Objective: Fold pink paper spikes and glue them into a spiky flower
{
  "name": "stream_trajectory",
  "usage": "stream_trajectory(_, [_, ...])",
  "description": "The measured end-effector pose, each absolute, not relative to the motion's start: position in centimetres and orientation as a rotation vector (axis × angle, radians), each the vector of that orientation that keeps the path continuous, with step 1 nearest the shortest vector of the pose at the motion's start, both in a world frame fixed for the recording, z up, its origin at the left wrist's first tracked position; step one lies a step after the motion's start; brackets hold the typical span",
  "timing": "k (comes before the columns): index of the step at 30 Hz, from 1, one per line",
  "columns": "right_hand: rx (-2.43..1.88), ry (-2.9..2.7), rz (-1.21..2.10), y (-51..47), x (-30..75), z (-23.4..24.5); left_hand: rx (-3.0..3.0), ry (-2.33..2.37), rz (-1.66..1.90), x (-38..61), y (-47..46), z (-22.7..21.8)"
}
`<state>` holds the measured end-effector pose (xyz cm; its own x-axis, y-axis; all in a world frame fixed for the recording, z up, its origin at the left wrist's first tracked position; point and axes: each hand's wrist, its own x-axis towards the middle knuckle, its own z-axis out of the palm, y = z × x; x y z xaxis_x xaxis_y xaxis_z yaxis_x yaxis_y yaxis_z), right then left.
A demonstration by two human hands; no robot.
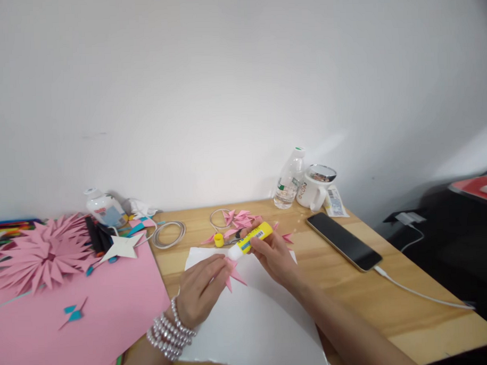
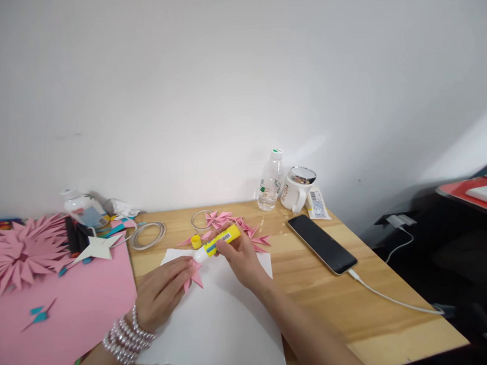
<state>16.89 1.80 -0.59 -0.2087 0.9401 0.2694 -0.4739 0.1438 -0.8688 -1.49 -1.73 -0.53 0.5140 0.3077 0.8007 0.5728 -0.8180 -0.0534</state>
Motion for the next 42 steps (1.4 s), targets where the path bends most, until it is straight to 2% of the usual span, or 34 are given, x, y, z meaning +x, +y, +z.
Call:
stream_trajectory(13, [-0.551, -1.035, 1.553, 1.87, 16.95, -1.05, -2.358, -0.784, -1.250, -1.41, -1.66, 0.05])
stream_trajectory(22, [-0.495, -0.936, 1.558, 2.04, 16.84, -0.59, -2.421, -0.702, -1.201, -1.42, -1.72, -0.14])
stream_trajectory(42, [-0.488, -0.949, 1.588, 1.38, 16.49, -0.37, -2.326, -0.848, -1.252, -1.74, -1.30, -0.14])
